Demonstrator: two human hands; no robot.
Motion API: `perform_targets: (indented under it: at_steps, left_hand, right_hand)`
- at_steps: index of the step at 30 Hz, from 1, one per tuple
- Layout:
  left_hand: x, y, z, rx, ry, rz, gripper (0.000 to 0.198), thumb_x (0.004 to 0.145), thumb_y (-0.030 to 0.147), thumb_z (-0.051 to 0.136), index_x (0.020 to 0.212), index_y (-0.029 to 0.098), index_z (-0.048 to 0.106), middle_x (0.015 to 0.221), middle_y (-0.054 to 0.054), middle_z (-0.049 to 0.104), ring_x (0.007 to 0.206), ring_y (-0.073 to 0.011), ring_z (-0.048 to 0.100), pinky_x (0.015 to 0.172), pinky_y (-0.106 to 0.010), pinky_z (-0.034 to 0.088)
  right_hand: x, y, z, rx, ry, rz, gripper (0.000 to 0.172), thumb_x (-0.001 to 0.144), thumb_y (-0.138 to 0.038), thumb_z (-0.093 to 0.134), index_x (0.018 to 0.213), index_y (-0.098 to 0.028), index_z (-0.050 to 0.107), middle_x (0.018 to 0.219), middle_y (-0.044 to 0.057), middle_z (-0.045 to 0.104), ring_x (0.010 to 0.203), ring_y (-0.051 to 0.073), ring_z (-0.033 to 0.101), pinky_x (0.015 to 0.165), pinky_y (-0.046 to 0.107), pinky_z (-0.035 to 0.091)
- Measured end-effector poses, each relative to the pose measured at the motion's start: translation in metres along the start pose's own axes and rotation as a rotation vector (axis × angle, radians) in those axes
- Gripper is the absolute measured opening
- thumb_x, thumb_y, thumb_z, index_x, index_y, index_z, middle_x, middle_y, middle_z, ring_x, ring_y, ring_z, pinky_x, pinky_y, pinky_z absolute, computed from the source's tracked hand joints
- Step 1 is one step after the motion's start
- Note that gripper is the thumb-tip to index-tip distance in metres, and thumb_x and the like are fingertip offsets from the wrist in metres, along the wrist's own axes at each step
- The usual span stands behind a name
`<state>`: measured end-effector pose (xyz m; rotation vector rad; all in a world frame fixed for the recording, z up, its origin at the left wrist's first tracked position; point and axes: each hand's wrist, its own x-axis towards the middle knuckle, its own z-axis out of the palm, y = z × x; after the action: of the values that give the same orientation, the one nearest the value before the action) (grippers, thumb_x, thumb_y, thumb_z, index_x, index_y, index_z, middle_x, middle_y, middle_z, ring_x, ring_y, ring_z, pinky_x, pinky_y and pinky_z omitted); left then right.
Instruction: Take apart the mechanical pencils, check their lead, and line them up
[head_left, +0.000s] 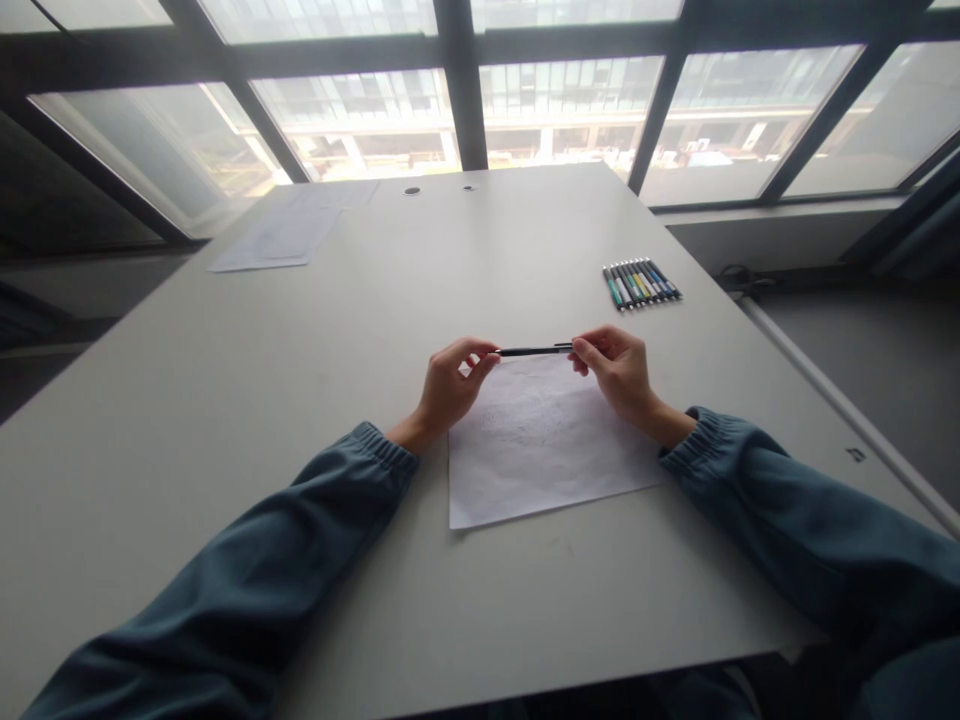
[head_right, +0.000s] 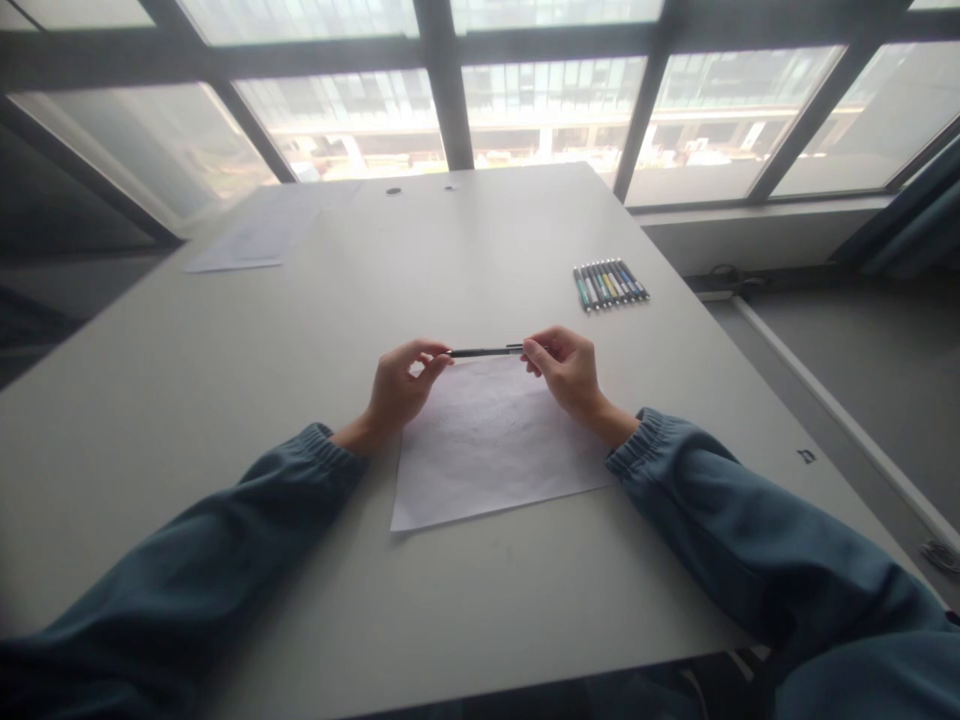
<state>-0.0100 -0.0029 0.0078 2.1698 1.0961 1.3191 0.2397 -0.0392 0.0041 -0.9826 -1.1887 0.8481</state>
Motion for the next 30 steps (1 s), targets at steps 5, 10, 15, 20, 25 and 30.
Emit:
perform_targets:
  at_steps: [5, 10, 15, 20, 25, 30]
  left_hand:
    - [0.0004, 0.0025, -0.0014, 0.0, -0.014, -0.016, 0.034, 0.095, 0.047, 0.062, 0.085, 0.017, 0.072, 0.072, -0.004, 0.073, 0.066, -0.0135, 0.064, 0.058, -0.022, 0.047]
    - [0.0005, 0.0032, -0.0026, -0.016, -0.049, -0.029, 0.042, 0.097, 0.049, 0.057, 0.074, 0.017, 0.07, 0.068, -0.004, 0.071, 0.064, -0.0143, 0.064, 0.063, -0.025, 0.048]
    - [0.0001, 0.0038, -0.0032, -0.028, -0.086, -0.056, 0.051, 0.099, 0.052, 0.052, 0.066, 0.017, 0.068, 0.061, -0.003, 0.068, 0.059, -0.0137, 0.061, 0.063, -0.026, 0.046]
    - [-0.0006, 0.0056, -0.0041, -0.039, -0.096, -0.071, 0.056, 0.099, 0.055, 0.05, 0.063, 0.016, 0.067, 0.056, -0.002, 0.065, 0.054, -0.0128, 0.059, 0.06, -0.026, 0.043]
    - [-0.0009, 0.0058, -0.0043, -0.04, -0.103, -0.077, 0.059, 0.099, 0.056, 0.048, 0.06, 0.016, 0.067, 0.053, -0.002, 0.063, 0.051, -0.012, 0.057, 0.057, -0.025, 0.043]
    - [-0.0009, 0.0058, -0.0043, -0.051, -0.103, -0.059, 0.061, 0.1, 0.058, 0.047, 0.059, 0.017, 0.067, 0.051, -0.002, 0.062, 0.048, -0.0121, 0.057, 0.055, -0.026, 0.042]
  right_hand:
    - [-0.0008, -0.0013, 0.0004, 0.013, -0.01, 0.003, 0.028, 0.079, -0.043, 0.081, 0.08, -0.018, 0.068, 0.064, 0.001, 0.069, 0.054, 0.013, 0.063, 0.049, 0.026, 0.05]
    - [-0.001, -0.0029, 0.0005, 0.028, -0.024, -0.005, 0.026, 0.079, -0.041, 0.082, 0.079, -0.018, 0.068, 0.064, 0.001, 0.069, 0.054, 0.012, 0.062, 0.049, 0.025, 0.048]
    - [-0.0007, -0.0023, 0.0003, 0.021, -0.026, -0.004, 0.026, 0.079, -0.041, 0.082, 0.079, -0.018, 0.068, 0.064, 0.001, 0.069, 0.054, 0.012, 0.061, 0.049, 0.026, 0.048]
    - [-0.0011, -0.0017, 0.0001, 0.013, -0.03, -0.006, 0.028, 0.079, -0.043, 0.081, 0.079, -0.018, 0.068, 0.065, 0.001, 0.069, 0.054, 0.012, 0.061, 0.049, 0.026, 0.048]
    - [-0.0011, -0.0012, -0.0004, 0.002, -0.036, -0.013, 0.029, 0.08, -0.044, 0.08, 0.08, -0.018, 0.068, 0.065, 0.001, 0.069, 0.054, 0.012, 0.061, 0.049, 0.026, 0.048]
    - [-0.0013, -0.0017, -0.0006, 0.007, -0.041, -0.019, 0.027, 0.08, -0.042, 0.08, 0.08, -0.018, 0.068, 0.065, 0.001, 0.069, 0.054, 0.012, 0.061, 0.049, 0.026, 0.048]
